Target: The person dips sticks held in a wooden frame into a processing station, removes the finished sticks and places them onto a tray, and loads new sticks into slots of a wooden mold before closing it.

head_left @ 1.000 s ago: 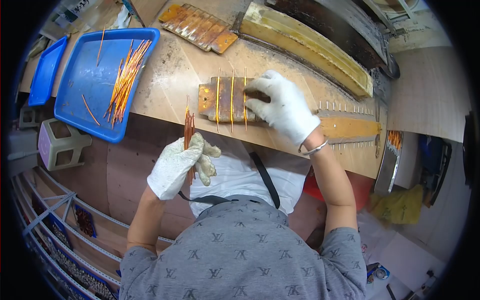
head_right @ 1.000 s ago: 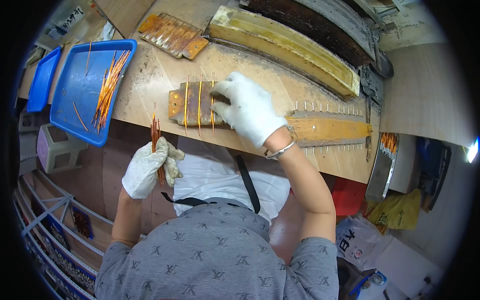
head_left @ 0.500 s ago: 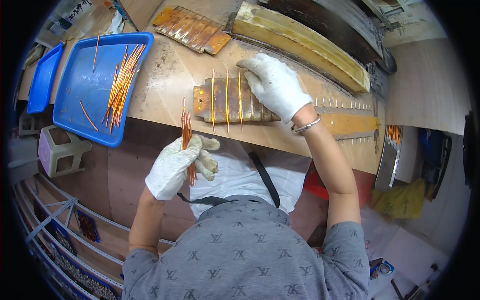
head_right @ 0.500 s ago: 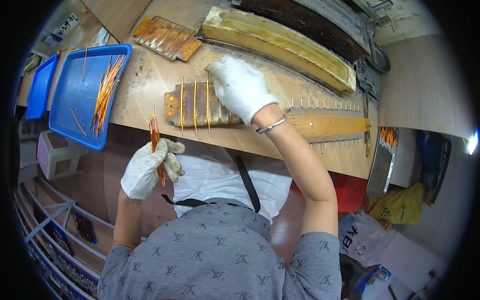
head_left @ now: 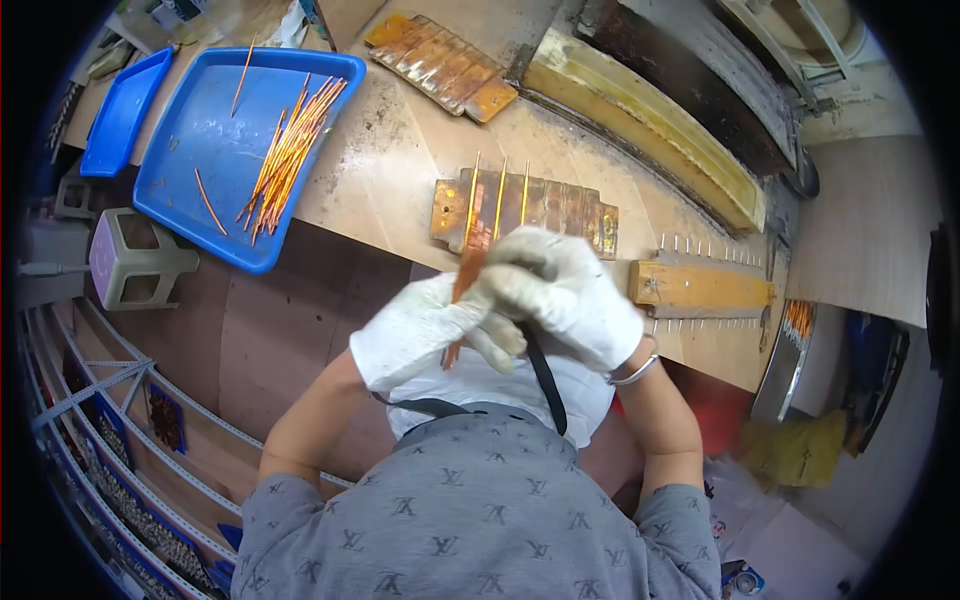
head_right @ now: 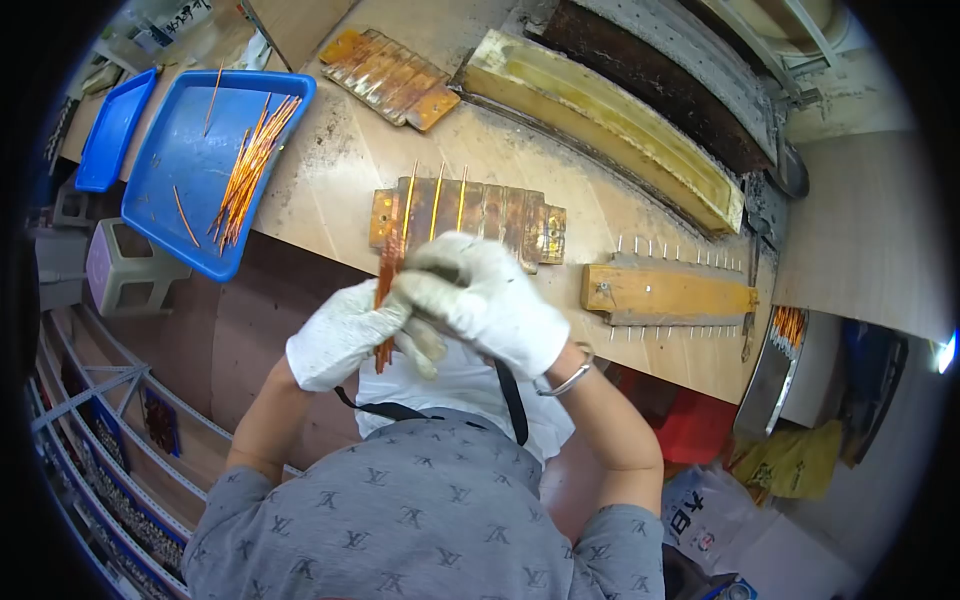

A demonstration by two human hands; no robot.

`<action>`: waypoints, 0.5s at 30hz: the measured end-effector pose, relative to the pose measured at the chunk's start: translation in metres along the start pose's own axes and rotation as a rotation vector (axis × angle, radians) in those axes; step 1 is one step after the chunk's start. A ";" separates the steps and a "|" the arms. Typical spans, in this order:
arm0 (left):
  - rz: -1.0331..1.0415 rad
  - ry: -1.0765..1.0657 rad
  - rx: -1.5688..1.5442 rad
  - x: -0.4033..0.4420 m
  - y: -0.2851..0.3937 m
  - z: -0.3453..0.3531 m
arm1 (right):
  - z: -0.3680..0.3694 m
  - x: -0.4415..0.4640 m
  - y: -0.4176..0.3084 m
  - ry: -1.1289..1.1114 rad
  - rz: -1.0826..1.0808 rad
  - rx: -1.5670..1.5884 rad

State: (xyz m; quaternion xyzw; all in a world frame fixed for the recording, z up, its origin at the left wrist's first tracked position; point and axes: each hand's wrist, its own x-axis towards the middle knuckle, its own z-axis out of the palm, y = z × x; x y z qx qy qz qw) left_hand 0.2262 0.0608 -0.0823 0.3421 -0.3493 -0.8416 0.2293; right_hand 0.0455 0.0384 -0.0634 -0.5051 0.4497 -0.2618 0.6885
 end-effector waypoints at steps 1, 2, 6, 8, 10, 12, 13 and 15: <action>-0.017 -0.056 -0.013 0.004 -0.004 -0.001 | 0.005 -0.001 0.002 0.048 -0.008 0.026; -0.014 -0.059 -0.008 0.004 -0.005 0.000 | 0.008 -0.001 0.003 0.095 -0.016 0.053; 0.039 -0.069 -0.020 0.004 0.002 0.006 | 0.004 -0.006 -0.001 0.196 -0.031 0.032; 0.022 -0.045 -0.022 0.004 0.003 0.009 | 0.000 -0.005 0.003 0.177 -0.017 0.059; -0.003 -0.007 -0.066 0.003 0.007 0.010 | -0.003 -0.005 0.004 0.158 0.000 0.089; -0.019 0.027 -0.089 0.002 0.010 0.012 | -0.005 -0.005 0.000 0.265 0.031 0.055; 0.013 0.036 -0.115 0.001 0.011 0.012 | -0.004 -0.004 -0.001 0.292 0.006 0.092; 0.045 0.043 -0.138 0.002 0.011 0.013 | -0.003 -0.004 0.000 0.311 -0.027 0.023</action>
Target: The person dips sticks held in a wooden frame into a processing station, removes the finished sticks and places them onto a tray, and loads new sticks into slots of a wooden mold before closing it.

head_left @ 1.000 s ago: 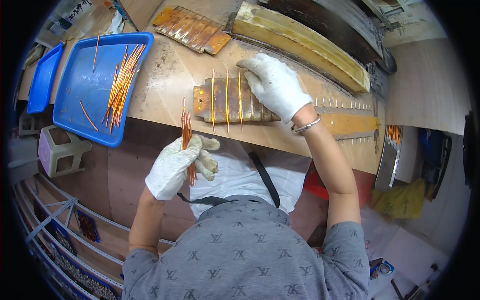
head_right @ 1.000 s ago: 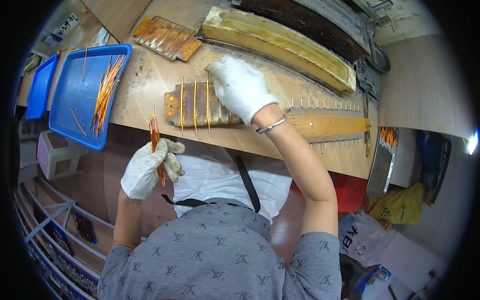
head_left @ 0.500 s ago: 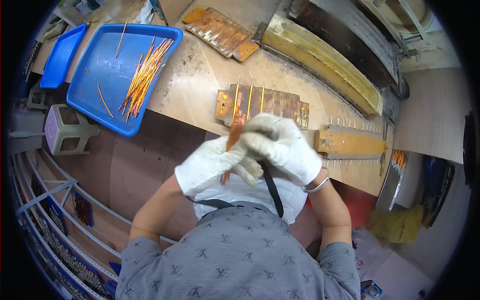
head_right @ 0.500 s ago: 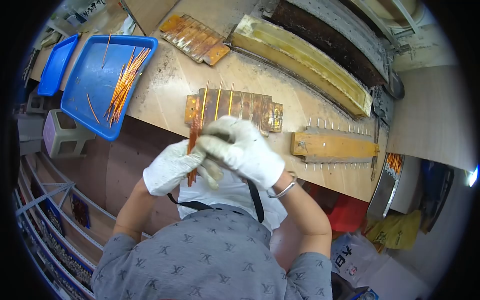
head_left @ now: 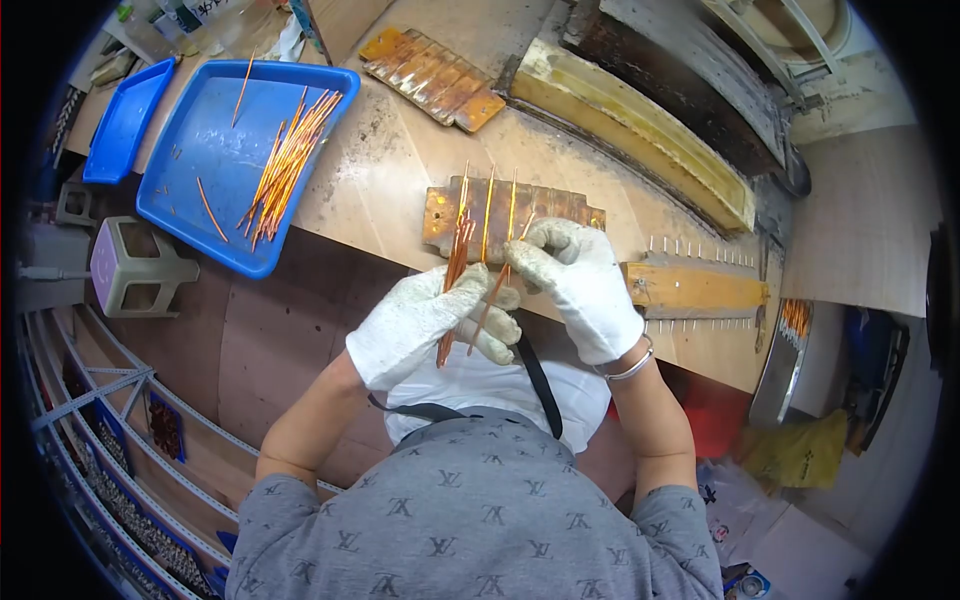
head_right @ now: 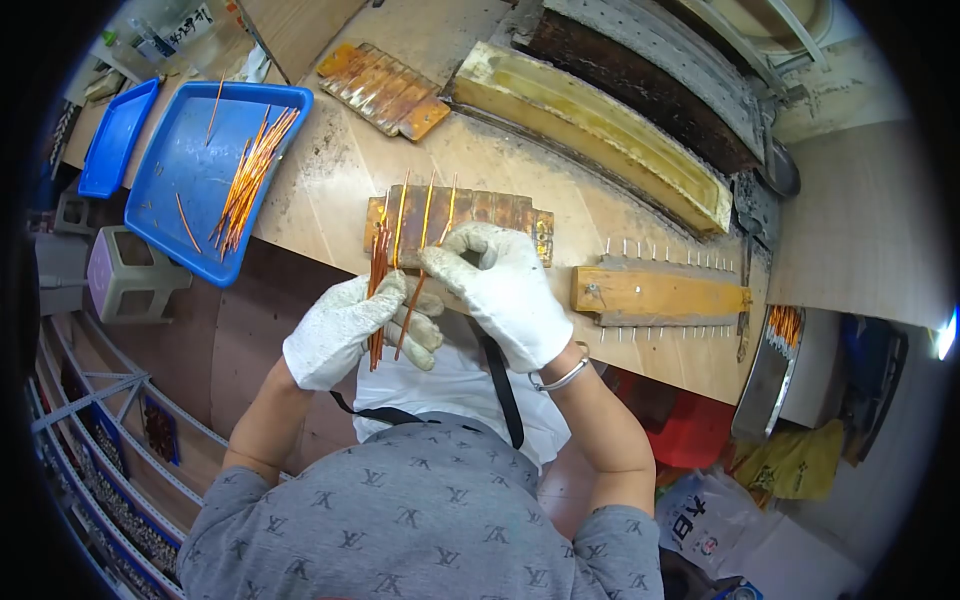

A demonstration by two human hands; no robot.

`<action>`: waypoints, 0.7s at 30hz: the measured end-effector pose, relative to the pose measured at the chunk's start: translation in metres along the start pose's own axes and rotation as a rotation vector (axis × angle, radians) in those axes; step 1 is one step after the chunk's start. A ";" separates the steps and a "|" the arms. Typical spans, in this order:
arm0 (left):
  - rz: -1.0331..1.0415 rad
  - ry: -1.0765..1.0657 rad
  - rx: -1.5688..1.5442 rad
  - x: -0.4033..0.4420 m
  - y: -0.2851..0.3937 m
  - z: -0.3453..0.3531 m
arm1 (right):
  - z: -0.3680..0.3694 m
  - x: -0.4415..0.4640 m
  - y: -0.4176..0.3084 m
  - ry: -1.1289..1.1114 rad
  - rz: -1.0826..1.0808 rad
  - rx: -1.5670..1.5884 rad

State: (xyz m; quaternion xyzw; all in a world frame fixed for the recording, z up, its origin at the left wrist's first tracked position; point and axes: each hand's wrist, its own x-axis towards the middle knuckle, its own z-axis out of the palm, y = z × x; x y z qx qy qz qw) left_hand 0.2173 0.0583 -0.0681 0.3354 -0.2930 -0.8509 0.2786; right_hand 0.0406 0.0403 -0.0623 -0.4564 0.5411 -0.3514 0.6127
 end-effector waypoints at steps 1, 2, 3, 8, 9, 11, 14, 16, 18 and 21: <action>-0.018 0.025 0.054 0.001 0.000 0.001 | 0.000 0.000 0.001 0.017 -0.042 -0.063; -0.036 0.049 0.107 0.002 -0.001 0.002 | 0.002 0.000 0.002 0.018 -0.042 -0.064; -0.053 0.074 0.159 0.004 -0.001 0.002 | 0.003 -0.001 0.003 0.019 -0.006 -0.040; -0.093 0.145 0.250 0.009 -0.005 0.005 | 0.003 -0.002 0.003 0.024 -0.138 -0.200; -0.109 0.144 0.286 0.010 -0.006 0.004 | 0.002 -0.002 0.005 0.027 -0.135 -0.199; -0.124 0.138 0.324 0.009 -0.003 0.004 | -0.001 0.002 0.006 -0.046 -0.097 -0.130; -0.155 0.078 0.211 -0.001 0.004 0.003 | -0.014 0.004 -0.013 0.041 -0.118 -0.257; -0.156 0.171 0.283 -0.007 0.001 -0.006 | -0.037 0.018 -0.016 0.090 -0.073 -0.132; -0.119 0.217 0.245 -0.011 -0.003 -0.017 | -0.055 0.038 -0.010 0.084 -0.089 -0.369; -0.065 0.193 0.193 -0.015 -0.006 -0.021 | -0.055 0.054 -0.004 0.072 -0.196 -0.698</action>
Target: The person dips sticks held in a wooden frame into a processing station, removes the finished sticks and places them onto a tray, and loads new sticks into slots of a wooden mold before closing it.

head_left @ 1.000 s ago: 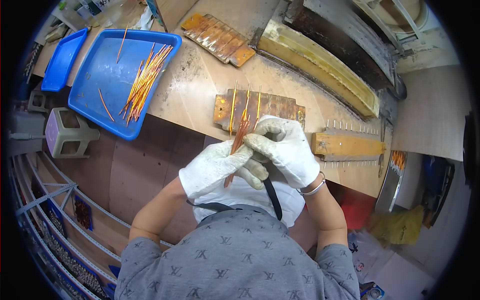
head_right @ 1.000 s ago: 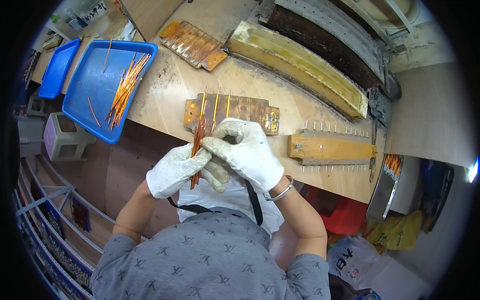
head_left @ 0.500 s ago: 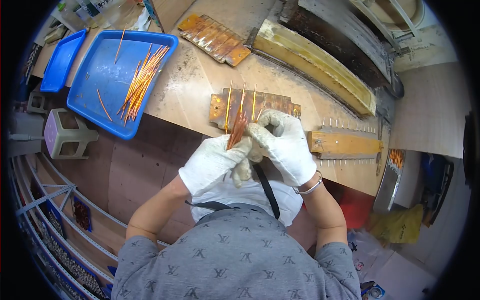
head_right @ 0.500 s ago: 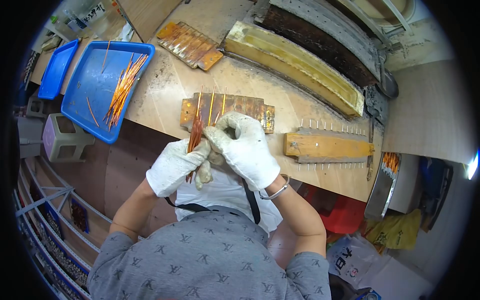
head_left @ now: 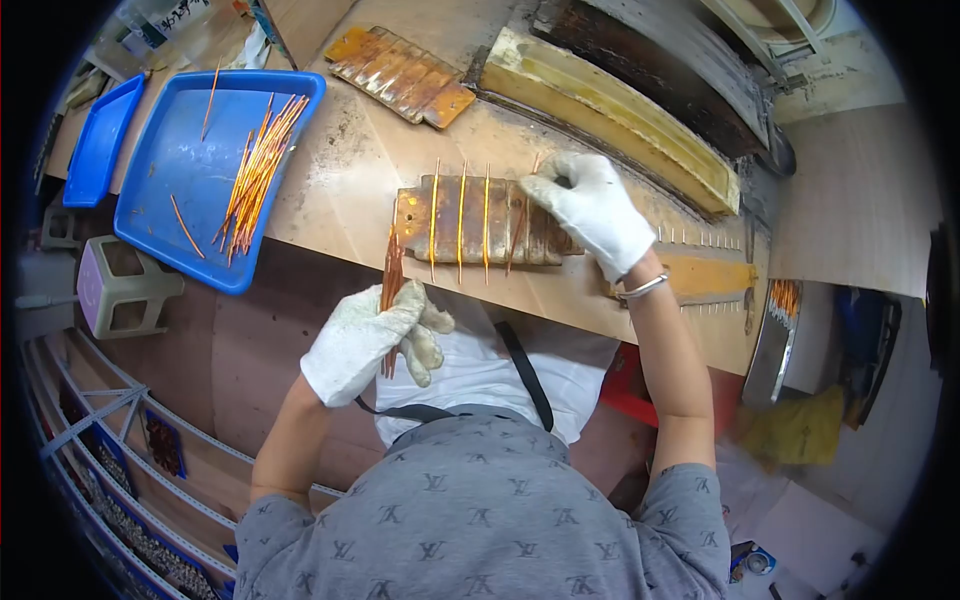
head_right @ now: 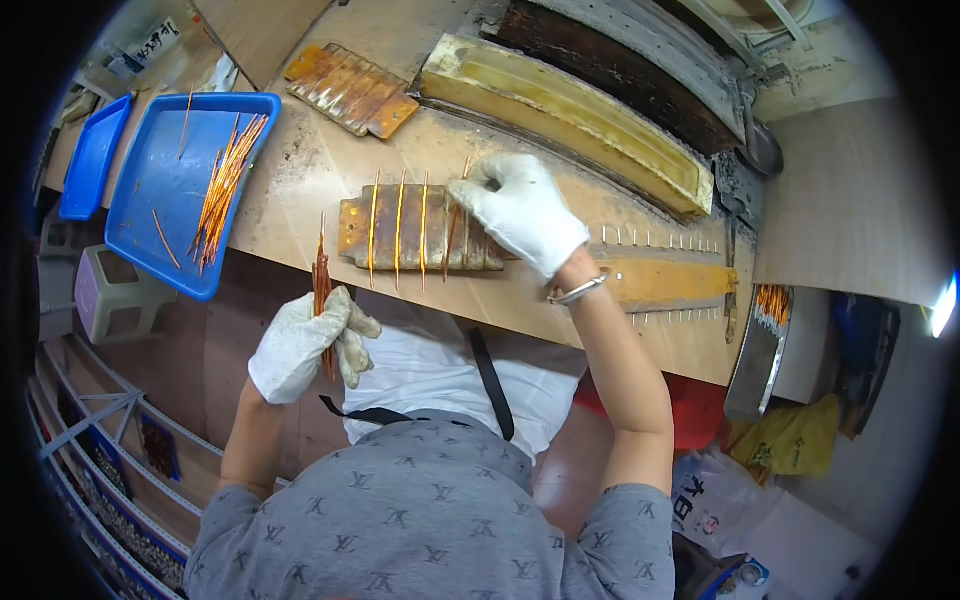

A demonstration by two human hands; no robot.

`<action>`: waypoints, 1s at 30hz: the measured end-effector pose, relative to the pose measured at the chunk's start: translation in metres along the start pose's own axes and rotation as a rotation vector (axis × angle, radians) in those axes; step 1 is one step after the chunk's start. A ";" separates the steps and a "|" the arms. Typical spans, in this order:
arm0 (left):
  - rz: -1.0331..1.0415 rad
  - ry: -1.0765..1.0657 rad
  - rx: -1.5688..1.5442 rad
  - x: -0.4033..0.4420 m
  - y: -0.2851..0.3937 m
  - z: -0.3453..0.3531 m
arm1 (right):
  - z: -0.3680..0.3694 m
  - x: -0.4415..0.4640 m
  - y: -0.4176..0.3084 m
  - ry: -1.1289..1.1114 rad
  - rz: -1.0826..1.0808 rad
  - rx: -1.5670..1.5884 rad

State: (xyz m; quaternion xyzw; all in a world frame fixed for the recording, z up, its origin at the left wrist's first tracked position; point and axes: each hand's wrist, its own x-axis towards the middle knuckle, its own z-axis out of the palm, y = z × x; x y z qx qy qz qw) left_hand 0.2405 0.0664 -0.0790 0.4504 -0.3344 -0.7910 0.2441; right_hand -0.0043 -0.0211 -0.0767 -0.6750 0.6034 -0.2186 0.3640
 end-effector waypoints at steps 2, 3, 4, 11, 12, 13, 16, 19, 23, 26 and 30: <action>-0.067 -0.021 0.007 -0.003 0.002 0.004 | 0.006 0.002 -0.003 -0.032 0.095 0.008; -0.062 -0.043 -0.003 -0.003 0.000 0.002 | 0.009 0.003 -0.002 -0.012 0.089 -0.051; -0.061 -0.040 -0.005 -0.004 0.000 0.001 | 0.012 0.004 0.000 0.008 0.082 -0.110; -0.007 0.011 0.018 -0.002 0.001 -0.008 | 0.017 0.000 -0.004 0.079 0.055 -0.239; 0.009 0.017 0.028 -0.002 0.000 -0.008 | 0.016 -0.001 -0.005 0.093 0.030 -0.274; 0.030 0.080 -0.011 -0.003 -0.001 -0.008 | 0.015 -0.005 -0.005 0.086 0.037 -0.273; 0.035 0.140 -0.040 -0.006 -0.002 -0.017 | 0.014 -0.018 -0.008 0.212 -0.069 -0.134; 0.042 0.163 -0.046 -0.008 -0.001 -0.022 | 0.017 -0.025 -0.008 0.144 -0.236 -0.177; 0.075 0.147 -0.060 -0.010 -0.002 -0.021 | 0.020 -0.027 -0.008 0.092 -0.256 -0.309; 0.090 0.156 -0.049 -0.010 -0.003 -0.017 | 0.018 -0.025 -0.004 0.073 -0.251 -0.272; 0.093 0.147 -0.003 -0.009 -0.004 -0.020 | 0.014 -0.022 0.002 0.032 -0.270 -0.153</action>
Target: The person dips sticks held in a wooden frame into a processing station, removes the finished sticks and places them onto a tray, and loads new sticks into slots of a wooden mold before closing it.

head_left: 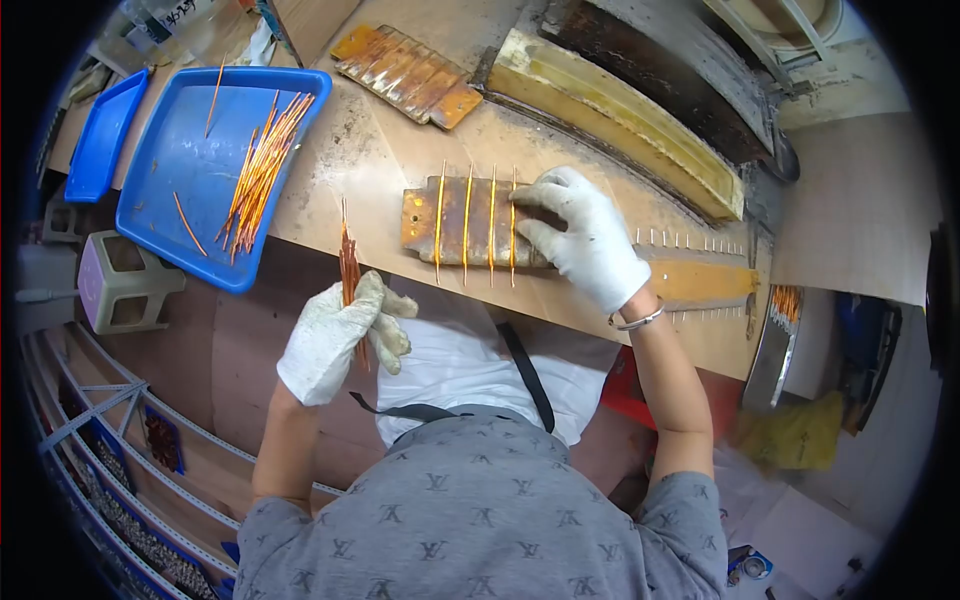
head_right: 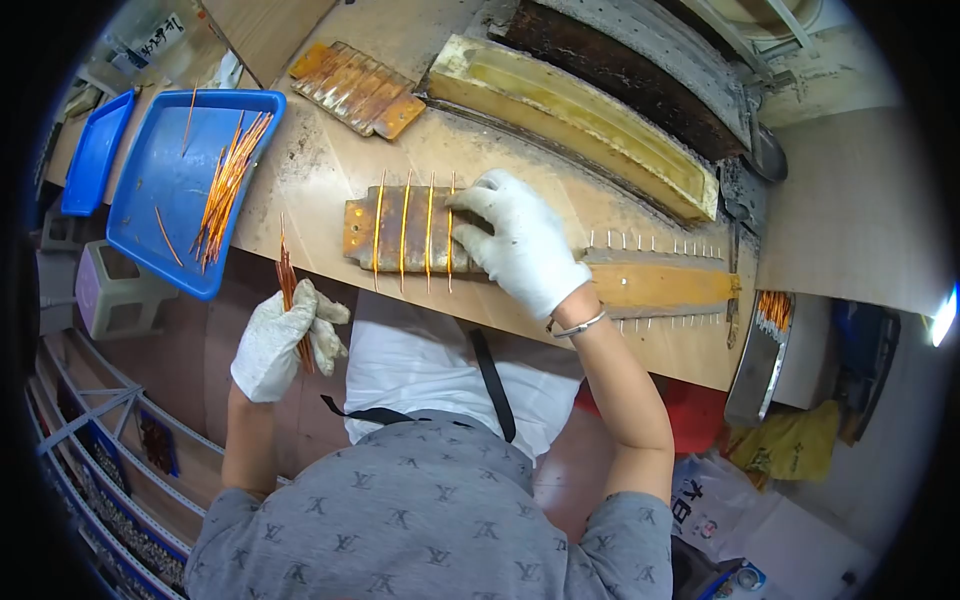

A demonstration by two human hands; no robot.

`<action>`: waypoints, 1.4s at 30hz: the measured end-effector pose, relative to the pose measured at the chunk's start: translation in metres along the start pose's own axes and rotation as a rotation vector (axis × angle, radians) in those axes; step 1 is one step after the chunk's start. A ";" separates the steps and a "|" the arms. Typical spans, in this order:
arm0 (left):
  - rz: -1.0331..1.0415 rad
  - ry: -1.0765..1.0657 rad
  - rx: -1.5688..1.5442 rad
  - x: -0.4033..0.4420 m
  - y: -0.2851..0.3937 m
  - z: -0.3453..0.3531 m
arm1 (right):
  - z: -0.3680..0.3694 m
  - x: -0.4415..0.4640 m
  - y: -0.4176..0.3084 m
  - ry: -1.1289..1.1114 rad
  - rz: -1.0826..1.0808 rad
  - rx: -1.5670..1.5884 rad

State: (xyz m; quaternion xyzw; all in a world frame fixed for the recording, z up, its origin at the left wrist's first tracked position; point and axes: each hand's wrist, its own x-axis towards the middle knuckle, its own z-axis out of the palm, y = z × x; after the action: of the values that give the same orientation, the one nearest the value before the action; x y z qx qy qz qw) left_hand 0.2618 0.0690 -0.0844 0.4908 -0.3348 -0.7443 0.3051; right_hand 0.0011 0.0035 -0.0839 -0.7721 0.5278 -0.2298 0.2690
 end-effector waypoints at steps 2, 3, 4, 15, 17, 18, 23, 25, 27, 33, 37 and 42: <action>0.006 0.036 -0.013 -0.001 0.000 0.001 | -0.003 -0.004 0.001 0.005 0.013 0.007; 0.006 0.049 -0.020 -0.001 0.000 0.000 | -0.005 -0.005 0.001 0.014 0.023 0.017; 0.005 0.052 -0.025 -0.002 0.000 0.000 | -0.005 -0.007 -0.004 0.008 0.022 0.016; -0.026 -0.014 -0.067 -0.003 0.001 0.004 | 0.014 -0.025 -0.024 -0.072 -0.262 -0.321; -0.044 -0.024 -0.060 -0.003 0.002 0.004 | 0.016 -0.025 -0.024 -0.052 -0.267 -0.322; -0.053 -0.027 -0.054 -0.003 0.002 0.004 | 0.016 -0.025 -0.024 -0.048 -0.264 -0.322; -0.085 -0.044 -0.025 -0.001 0.002 0.004 | 0.018 -0.026 -0.023 -0.018 -0.258 -0.320; -0.082 -0.057 -0.025 0.000 -0.001 0.004 | 0.018 -0.025 -0.024 -0.036 -0.239 -0.322; -0.081 -0.043 -0.058 0.000 0.000 0.008 | 0.018 -0.025 -0.024 -0.031 -0.242 -0.328; -0.148 -0.158 -0.058 0.003 0.002 0.013 | 0.005 -0.027 -0.033 -0.058 -0.171 -0.183; -0.165 -0.388 -0.073 0.010 0.004 0.024 | 0.004 -0.026 -0.040 -0.147 0.037 0.447; -0.243 -0.534 -0.002 0.012 0.019 0.048 | 0.009 -0.017 -0.053 -0.198 0.447 0.925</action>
State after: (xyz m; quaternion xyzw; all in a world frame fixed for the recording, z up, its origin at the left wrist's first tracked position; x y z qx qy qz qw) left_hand 0.2157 0.0573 -0.0614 0.3135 -0.3414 -0.8785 0.1153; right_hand 0.0377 0.0370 -0.0568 -0.4592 0.4952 -0.3017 0.6730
